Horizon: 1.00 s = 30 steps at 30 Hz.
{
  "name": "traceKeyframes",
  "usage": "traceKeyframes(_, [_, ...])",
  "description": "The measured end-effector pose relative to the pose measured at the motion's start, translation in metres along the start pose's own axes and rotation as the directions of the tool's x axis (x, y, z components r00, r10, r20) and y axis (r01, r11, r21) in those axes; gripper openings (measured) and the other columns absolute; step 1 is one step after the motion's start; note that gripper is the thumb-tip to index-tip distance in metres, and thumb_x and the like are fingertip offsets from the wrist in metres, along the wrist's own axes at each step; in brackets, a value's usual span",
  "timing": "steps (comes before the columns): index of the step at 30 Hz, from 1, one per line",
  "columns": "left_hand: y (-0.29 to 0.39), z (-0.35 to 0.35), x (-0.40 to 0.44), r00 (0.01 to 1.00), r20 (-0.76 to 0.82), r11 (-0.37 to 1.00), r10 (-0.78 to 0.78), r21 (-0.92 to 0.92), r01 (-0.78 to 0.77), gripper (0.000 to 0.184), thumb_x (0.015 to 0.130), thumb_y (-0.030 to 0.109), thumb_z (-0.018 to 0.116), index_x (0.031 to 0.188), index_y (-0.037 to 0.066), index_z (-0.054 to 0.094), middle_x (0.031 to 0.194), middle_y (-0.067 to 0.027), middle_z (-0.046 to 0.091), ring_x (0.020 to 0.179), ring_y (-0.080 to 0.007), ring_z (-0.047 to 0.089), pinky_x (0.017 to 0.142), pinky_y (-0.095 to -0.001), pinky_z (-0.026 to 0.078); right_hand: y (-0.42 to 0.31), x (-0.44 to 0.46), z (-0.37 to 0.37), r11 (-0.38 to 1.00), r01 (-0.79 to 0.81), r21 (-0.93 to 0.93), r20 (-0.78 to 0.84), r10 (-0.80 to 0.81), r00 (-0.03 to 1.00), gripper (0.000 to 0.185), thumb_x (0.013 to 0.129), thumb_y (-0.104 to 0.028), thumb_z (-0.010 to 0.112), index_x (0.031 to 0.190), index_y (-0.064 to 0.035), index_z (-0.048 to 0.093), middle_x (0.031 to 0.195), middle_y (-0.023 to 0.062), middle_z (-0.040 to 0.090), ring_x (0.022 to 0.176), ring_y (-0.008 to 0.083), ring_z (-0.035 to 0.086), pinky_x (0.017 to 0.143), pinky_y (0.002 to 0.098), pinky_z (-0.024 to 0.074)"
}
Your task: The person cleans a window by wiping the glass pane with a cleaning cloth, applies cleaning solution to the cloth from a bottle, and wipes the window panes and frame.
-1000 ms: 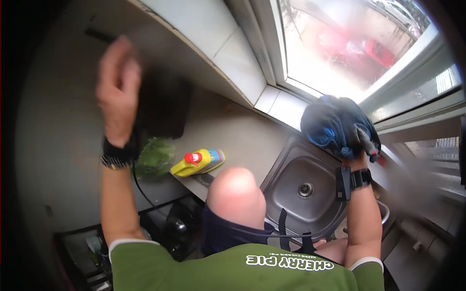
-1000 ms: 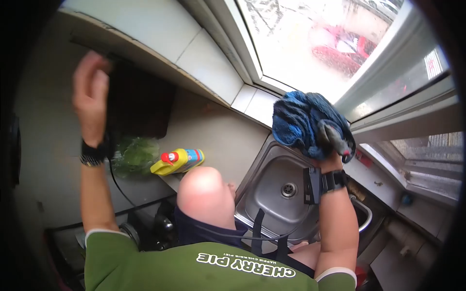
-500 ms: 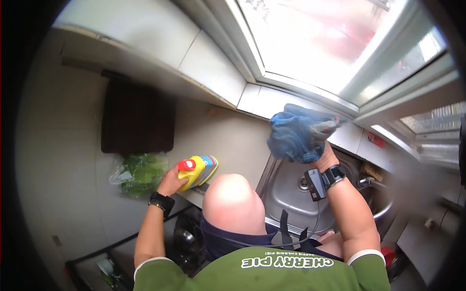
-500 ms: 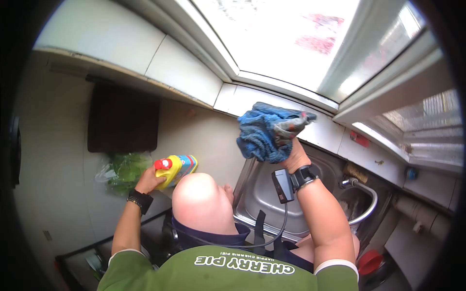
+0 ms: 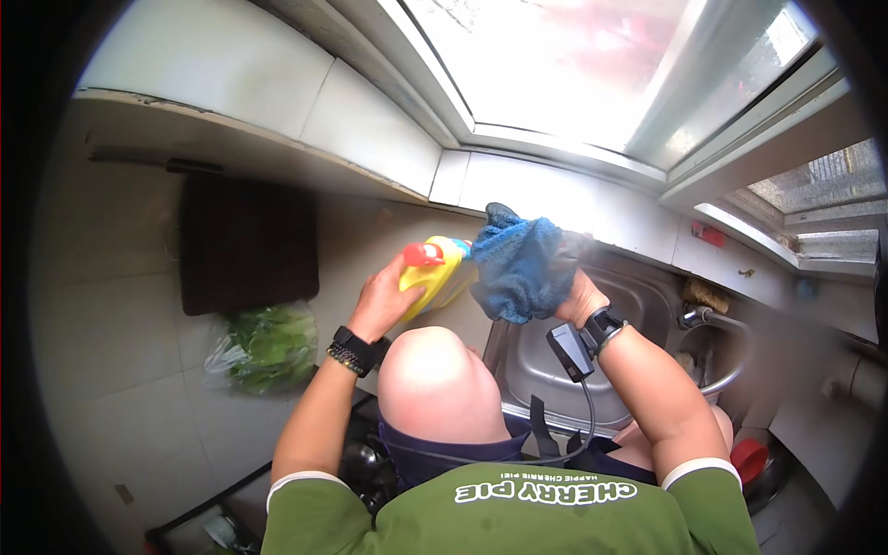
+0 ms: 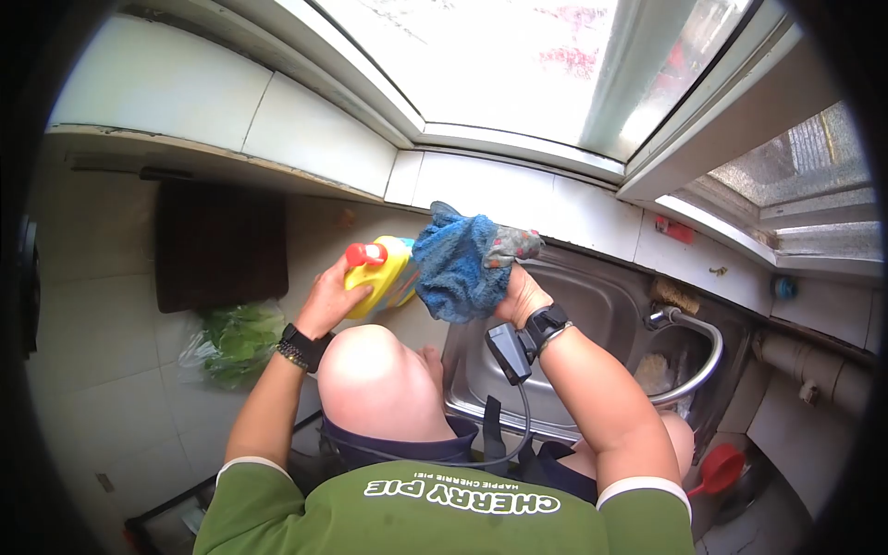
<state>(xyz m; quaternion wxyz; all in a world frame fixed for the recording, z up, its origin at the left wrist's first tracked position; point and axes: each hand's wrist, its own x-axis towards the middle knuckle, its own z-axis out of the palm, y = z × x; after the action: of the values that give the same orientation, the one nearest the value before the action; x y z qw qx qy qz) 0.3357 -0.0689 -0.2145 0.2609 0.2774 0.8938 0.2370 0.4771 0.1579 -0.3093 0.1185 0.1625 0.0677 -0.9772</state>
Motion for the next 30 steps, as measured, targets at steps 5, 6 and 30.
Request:
traceKeyframes(5, [0.006,0.012,0.016,0.998,-0.009,0.992,0.066,0.109,-0.064,0.052,0.077,0.018,0.064,0.127,0.011,0.049,0.099,-0.0213,0.064,0.094,-0.0417,0.06,0.08,-0.0462,0.049,0.003,0.005,-0.027,0.999,0.035,-0.02,-0.04,-0.036,0.999,0.039,0.096,-0.032,0.048,0.124,-0.0056,0.053,0.121,0.0094,0.06,0.109,0.0217,0.058,0.097,0.0364,0.0465])
traceKeyframes(6, [0.006,0.012,0.016,0.997,0.003,0.986,0.077,0.147,-0.076,0.052,0.078,0.018,0.064,0.127,0.011,0.049,0.1,-0.021,0.064,0.094,-0.0414,0.06,0.08,-0.0464,0.049,0.003,0.005,-0.028,0.999,0.033,-0.014,-0.033,-0.033,0.999,0.04,0.097,-0.03,0.046,0.129,-0.0056,0.05,0.123,0.009,0.058,0.111,0.021,0.057,0.098,0.0356,0.0454])
traceKeyframes(30, [0.025,0.005,0.048,0.934,-0.11,0.94,0.341,0.063,-0.336,0.039,0.1,0.024,0.041,0.132,0.004,0.05,0.127,-0.0174,0.05,0.119,-0.0289,0.048,0.103,-0.0342,0.035,0.011,0.005,-0.015,0.998,-0.062,-0.002,-0.093,0.061,0.994,0.03,0.093,-0.03,0.053,0.104,-0.0036,0.064,0.101,0.0115,0.068,0.09,0.0216,0.066,0.083,0.0346,0.0547])
